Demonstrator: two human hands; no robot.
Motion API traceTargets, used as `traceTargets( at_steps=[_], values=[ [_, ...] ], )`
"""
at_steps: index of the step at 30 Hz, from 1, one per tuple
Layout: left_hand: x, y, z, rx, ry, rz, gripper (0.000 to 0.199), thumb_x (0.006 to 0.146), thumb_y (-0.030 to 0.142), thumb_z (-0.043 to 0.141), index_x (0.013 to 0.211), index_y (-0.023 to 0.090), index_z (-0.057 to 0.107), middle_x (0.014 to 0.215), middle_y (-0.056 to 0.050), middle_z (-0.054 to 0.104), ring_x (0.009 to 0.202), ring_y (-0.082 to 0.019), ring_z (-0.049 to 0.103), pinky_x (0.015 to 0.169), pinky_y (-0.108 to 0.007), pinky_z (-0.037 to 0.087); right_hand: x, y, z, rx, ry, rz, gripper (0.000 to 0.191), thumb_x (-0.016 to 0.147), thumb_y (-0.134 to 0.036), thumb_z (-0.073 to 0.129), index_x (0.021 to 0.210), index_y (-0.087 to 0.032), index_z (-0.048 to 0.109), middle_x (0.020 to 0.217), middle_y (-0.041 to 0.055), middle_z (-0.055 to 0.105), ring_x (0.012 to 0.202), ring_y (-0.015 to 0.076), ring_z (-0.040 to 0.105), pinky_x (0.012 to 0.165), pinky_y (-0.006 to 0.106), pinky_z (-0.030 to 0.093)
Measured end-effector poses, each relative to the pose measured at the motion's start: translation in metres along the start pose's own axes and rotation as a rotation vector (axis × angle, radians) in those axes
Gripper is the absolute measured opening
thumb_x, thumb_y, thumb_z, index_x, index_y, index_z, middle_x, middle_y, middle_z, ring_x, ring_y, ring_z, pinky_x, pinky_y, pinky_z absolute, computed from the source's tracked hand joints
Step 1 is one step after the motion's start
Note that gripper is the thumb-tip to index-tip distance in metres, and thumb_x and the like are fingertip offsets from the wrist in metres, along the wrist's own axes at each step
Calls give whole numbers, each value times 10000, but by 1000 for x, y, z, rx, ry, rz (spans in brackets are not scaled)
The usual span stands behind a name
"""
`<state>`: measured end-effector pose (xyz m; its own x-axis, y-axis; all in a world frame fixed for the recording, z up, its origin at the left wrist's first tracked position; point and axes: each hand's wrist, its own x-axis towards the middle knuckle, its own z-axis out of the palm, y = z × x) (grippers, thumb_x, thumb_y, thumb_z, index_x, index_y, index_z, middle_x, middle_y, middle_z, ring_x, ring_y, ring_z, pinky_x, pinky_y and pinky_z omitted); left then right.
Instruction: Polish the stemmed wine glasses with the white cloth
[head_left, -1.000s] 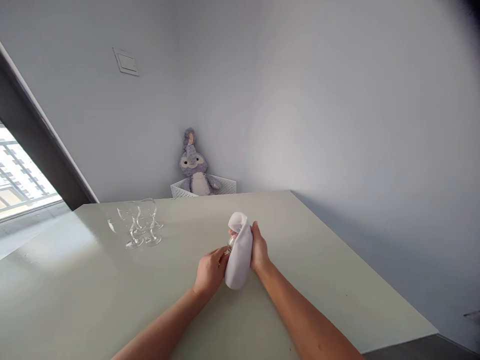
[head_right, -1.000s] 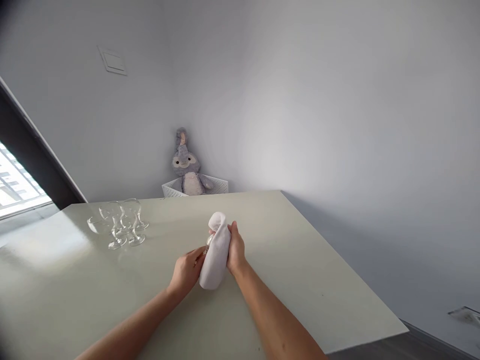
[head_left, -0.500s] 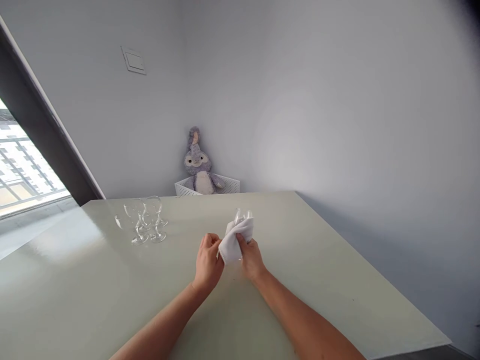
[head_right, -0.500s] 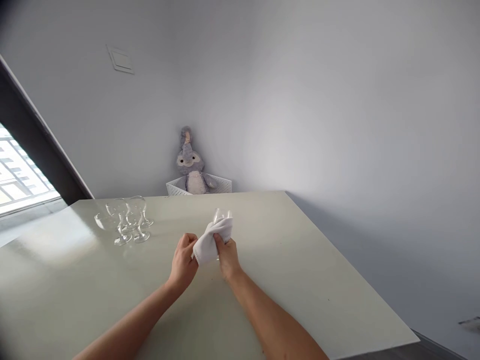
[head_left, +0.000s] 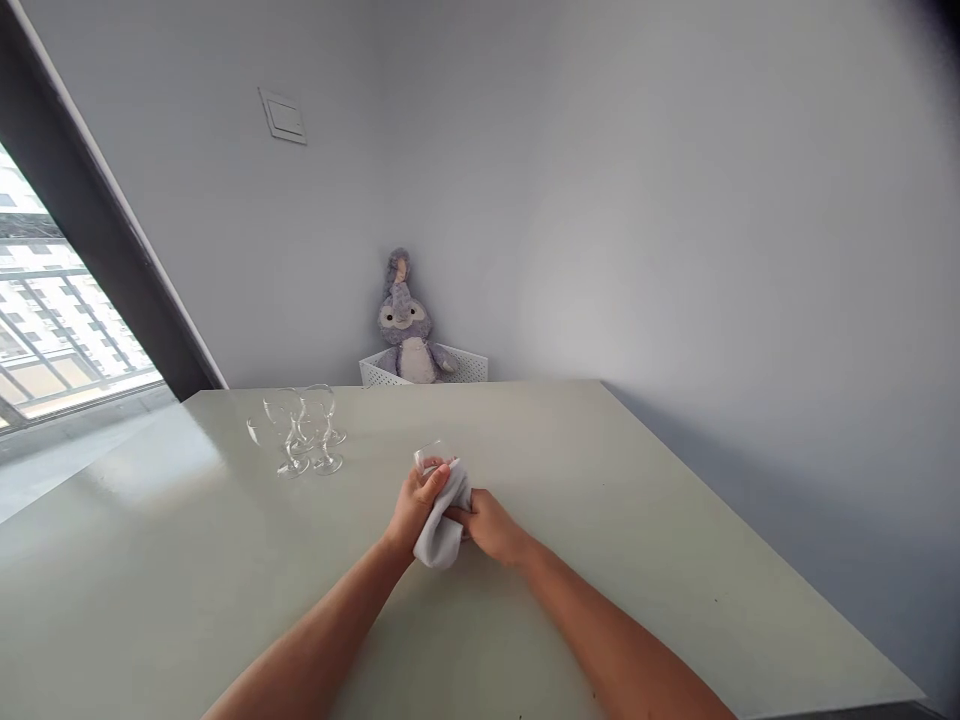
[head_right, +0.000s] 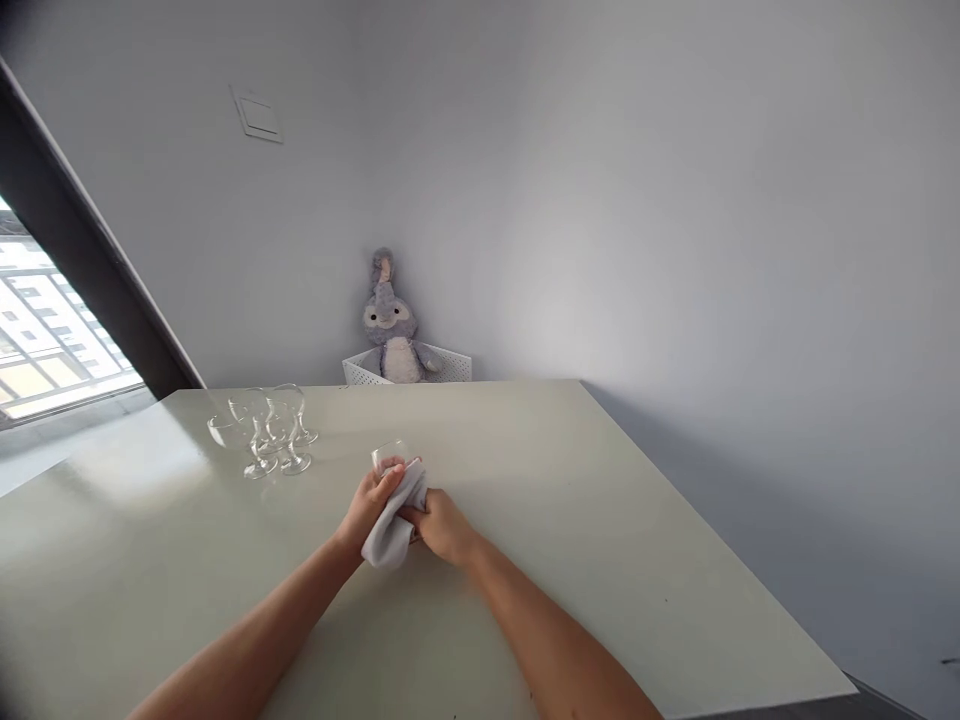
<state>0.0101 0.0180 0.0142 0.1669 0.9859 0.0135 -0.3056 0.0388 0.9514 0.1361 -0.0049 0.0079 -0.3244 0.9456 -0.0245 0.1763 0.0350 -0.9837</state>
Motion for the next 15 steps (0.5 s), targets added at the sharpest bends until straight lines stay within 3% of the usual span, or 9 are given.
traceTargets(
  at_steps=[3, 5, 10, 12, 14, 15],
  values=[
    [3, -1, 0, -18, 125, 35, 360, 669, 426, 653, 880, 166, 519, 963, -74, 645, 842, -187, 612, 720, -281, 463, 1, 1, 1, -502, 190, -140, 173, 827, -245, 459, 724, -168, 574, 644, 18, 597, 575, 131, 506, 540, 234, 320],
    [6, 2, -1, -76, 206, 53, 350, 675, 411, 654, 879, 176, 494, 1018, -85, 627, 881, -203, 617, 736, -308, 471, 0, 2, -2, -720, 276, -207, 178, 827, -171, 420, 729, -179, 568, 652, 24, 607, 576, 135, 514, 545, 234, 313],
    [18, 18, -25, -58, 422, 304, 379, 697, 386, 650, 918, 188, 415, 1086, -108, 577, 900, -236, 629, 746, -338, 460, -7, 3, -15, -803, 441, -370, 262, 865, -186, 353, 690, -178, 549, 637, 41, 583, 651, 161, 534, 609, 247, 370],
    [23, 26, -38, -21, 529, 411, 373, 726, 386, 625, 937, 193, 385, 1093, -109, 567, 909, -229, 628, 766, -339, 451, -11, 0, -16, -771, 382, -470, 248, 866, -222, 375, 725, -182, 575, 691, 52, 599, 764, 182, 547, 704, 278, 395],
    [26, 33, -48, 21, 607, 500, 363, 752, 383, 598, 961, 201, 362, 1115, -110, 551, 931, -218, 620, 796, -345, 443, -14, -4, -14, -793, 230, -551, 210, 828, -339, 481, 921, -197, 604, 909, 78, 626, 1003, 239, 498, 859, 359, 358],
    [26, 36, -51, 54, 630, 547, 365, 760, 378, 590, 979, 206, 353, 1135, -112, 538, 944, -211, 614, 812, -348, 439, -15, -6, -13, -816, 145, -574, 343, 780, -422, 543, 1049, -211, 576, 1056, 89, 597, 1119, 276, 422, 925, 411, 308]
  ],
)
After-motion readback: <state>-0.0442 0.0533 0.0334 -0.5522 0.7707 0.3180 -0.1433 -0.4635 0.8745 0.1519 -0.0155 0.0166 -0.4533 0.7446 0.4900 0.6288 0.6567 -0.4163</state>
